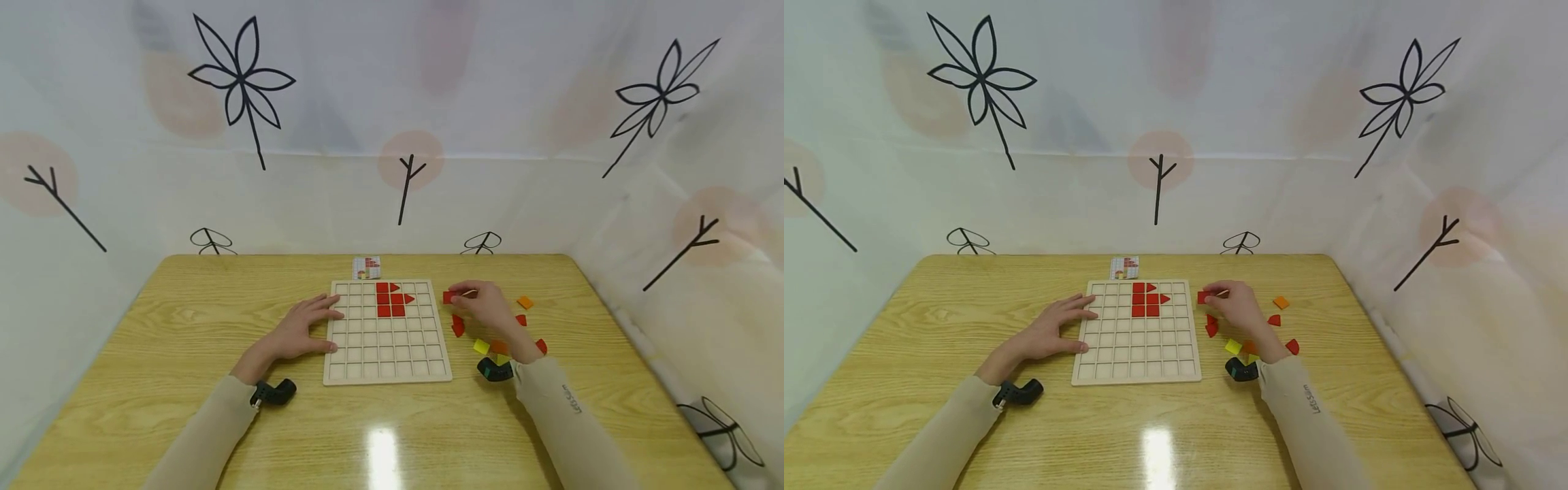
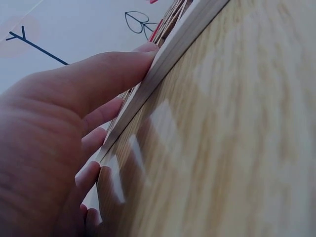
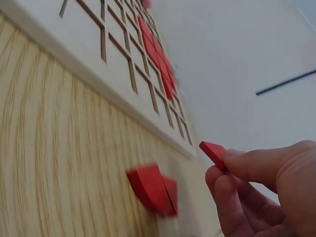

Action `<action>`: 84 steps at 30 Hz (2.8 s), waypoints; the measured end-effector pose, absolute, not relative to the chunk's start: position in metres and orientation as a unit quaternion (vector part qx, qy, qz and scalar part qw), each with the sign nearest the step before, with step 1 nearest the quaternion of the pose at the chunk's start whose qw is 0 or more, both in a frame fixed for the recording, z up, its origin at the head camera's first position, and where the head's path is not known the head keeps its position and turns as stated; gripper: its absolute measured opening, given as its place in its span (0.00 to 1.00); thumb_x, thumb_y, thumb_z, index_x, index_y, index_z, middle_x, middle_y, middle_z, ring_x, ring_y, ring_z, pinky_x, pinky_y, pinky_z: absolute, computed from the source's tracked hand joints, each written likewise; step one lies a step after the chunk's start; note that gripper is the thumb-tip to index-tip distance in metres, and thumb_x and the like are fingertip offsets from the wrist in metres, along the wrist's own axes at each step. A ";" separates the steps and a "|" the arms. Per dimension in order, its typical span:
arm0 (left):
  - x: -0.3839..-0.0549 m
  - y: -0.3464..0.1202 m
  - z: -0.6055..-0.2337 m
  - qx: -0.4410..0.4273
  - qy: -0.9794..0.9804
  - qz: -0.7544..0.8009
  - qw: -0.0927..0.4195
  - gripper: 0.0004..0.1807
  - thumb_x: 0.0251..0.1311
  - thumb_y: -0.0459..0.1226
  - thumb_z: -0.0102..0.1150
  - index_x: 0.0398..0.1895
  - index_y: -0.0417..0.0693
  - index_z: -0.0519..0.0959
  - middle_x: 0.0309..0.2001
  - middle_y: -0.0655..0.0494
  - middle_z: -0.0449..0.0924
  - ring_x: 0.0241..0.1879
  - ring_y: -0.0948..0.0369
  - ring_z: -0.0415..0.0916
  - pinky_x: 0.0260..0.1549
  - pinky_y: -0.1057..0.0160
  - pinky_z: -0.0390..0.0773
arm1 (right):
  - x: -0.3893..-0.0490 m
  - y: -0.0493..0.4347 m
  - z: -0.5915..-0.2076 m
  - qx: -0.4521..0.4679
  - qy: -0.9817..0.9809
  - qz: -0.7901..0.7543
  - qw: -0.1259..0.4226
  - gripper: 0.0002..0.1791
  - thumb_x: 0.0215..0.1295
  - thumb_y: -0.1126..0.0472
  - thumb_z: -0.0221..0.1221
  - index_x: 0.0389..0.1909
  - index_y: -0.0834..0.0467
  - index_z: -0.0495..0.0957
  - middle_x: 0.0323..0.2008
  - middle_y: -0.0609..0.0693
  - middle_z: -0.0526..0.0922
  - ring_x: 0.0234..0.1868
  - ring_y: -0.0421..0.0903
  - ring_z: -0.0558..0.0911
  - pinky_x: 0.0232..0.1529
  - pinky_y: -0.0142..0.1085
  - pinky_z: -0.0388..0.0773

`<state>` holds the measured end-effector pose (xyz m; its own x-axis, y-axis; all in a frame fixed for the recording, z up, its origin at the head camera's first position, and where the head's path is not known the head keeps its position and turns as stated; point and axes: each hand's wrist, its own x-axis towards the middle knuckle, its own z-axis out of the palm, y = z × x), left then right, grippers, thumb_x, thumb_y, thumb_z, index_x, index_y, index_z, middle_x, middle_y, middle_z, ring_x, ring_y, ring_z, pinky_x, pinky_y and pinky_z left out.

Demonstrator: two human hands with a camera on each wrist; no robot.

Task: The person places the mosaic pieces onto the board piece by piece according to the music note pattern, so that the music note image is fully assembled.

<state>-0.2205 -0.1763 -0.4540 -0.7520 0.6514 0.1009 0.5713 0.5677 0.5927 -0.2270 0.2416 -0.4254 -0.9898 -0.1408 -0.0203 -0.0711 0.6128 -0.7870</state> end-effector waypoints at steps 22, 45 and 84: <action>-0.221 -0.176 -0.456 0.345 0.881 0.317 0.066 0.32 0.56 0.52 0.70 0.64 0.51 0.77 0.76 0.49 0.57 0.76 0.45 0.46 0.67 0.33 0.45 | -0.240 0.184 -0.441 -0.117 0.893 -0.425 0.088 0.08 0.67 0.62 0.64 0.45 0.58 0.85 0.34 0.49 0.81 0.34 0.46 0.76 0.36 0.38 0.73; -0.222 -0.177 -0.457 0.343 0.881 0.321 0.063 0.32 0.57 0.52 0.69 0.64 0.52 0.77 0.76 0.49 0.57 0.76 0.44 0.47 0.66 0.32 0.45 | -0.242 0.188 -0.442 -0.123 0.889 -0.430 0.102 0.08 0.69 0.62 0.62 0.46 0.56 0.85 0.36 0.49 0.81 0.35 0.46 0.77 0.35 0.38 0.74; -0.220 -0.176 -0.456 0.343 0.880 0.322 0.059 0.32 0.57 0.52 0.69 0.63 0.51 0.77 0.76 0.48 0.58 0.75 0.43 0.47 0.66 0.31 0.45 | -0.229 0.255 -0.427 -0.139 0.917 -0.341 0.154 0.08 0.65 0.70 0.63 0.42 0.57 0.83 0.42 0.50 0.79 0.40 0.49 0.75 0.46 0.42 0.74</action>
<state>-0.2196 -0.1764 -0.4561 -0.7583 0.6414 0.1171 0.5653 0.5573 0.6081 -0.2293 0.2551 -0.4273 -0.9137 -0.3599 -0.1886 -0.1496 0.7295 -0.6674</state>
